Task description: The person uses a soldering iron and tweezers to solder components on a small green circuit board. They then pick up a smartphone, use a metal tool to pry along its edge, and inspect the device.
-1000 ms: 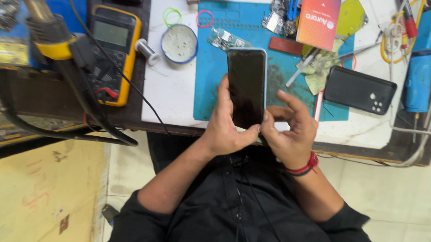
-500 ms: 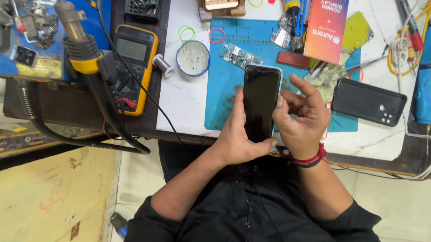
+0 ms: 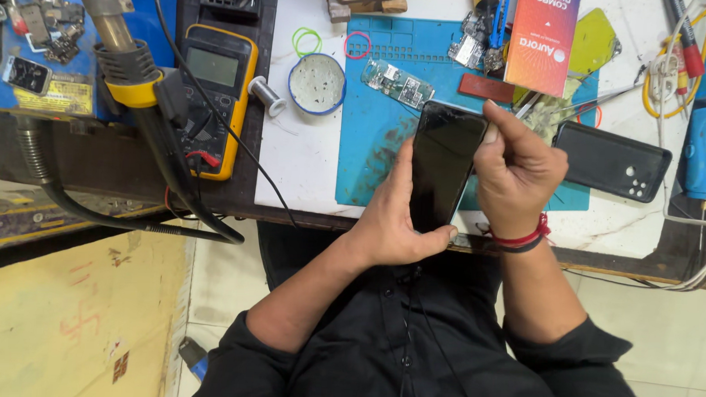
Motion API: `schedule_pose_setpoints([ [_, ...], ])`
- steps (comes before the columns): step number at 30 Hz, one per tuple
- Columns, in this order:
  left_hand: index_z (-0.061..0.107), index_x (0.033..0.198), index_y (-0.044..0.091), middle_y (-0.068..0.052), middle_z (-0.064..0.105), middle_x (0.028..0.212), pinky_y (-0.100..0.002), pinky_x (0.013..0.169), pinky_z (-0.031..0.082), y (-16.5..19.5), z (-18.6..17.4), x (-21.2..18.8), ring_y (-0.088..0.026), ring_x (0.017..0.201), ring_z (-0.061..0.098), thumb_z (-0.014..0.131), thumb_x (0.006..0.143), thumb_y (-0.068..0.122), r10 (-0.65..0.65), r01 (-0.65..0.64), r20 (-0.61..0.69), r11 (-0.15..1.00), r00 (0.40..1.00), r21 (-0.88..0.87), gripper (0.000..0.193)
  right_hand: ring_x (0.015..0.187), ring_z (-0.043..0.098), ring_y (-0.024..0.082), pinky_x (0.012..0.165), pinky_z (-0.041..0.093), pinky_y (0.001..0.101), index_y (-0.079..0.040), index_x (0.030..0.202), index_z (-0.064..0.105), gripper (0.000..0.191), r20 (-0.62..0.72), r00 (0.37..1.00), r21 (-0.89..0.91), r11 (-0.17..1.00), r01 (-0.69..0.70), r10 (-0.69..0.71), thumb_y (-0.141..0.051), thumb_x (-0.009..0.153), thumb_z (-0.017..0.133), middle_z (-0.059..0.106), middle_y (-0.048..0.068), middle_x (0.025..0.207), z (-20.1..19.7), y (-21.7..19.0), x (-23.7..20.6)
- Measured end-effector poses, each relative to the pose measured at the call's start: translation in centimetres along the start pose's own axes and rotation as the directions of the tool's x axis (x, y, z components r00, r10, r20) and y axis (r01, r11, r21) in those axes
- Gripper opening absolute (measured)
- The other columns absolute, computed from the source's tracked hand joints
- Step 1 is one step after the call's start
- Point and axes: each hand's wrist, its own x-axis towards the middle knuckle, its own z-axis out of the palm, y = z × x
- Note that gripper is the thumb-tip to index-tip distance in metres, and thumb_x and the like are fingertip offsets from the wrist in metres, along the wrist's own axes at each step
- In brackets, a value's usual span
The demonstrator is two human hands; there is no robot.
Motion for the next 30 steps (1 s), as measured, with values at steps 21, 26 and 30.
schedule_pose_setpoints([
  [21,0.013,0.163,-0.002,-0.028,0.042,0.160,-0.041,0.125,0.039,1.3,-1.4,1.0,-0.041,0.151,0.045,0.085,0.072,0.017,-0.043,0.035,0.186,0.998,0.982,0.044,0.117,0.061,0.062,0.006,0.051,0.052,0.0246,-0.002,0.112,0.062,0.020,0.566,0.554,-0.236,0.764,-0.600,0.610,-0.011,0.094,0.065,0.065,-0.003,0.080,-4.9,-0.3,8.7],
  [26,0.008,0.167,-0.002,-0.025,0.033,0.169,-0.041,0.131,0.031,0.8,-0.3,-0.2,-0.039,0.159,0.036,0.085,0.077,0.014,-0.021,0.046,0.194,0.991,0.981,-0.129,0.119,0.079,0.057,0.004,0.070,0.046,0.0215,-0.001,0.108,0.063,0.017,0.489,0.786,0.031,0.892,-0.450,0.379,-0.017,0.105,0.069,0.065,-0.001,0.092,-3.0,0.7,7.2],
  [30,0.003,0.168,-0.001,-0.020,0.034,0.163,-0.041,0.129,0.029,0.1,0.7,-1.3,-0.033,0.151,0.037,0.082,0.082,0.012,-0.087,0.258,0.338,0.826,0.937,-0.501,0.118,0.079,0.055,0.010,0.076,0.047,0.0243,-0.003,0.095,0.055,0.027,0.185,0.982,0.411,0.904,-0.118,0.044,-0.021,0.115,0.062,0.060,0.002,0.089,-1.1,1.5,3.4],
])
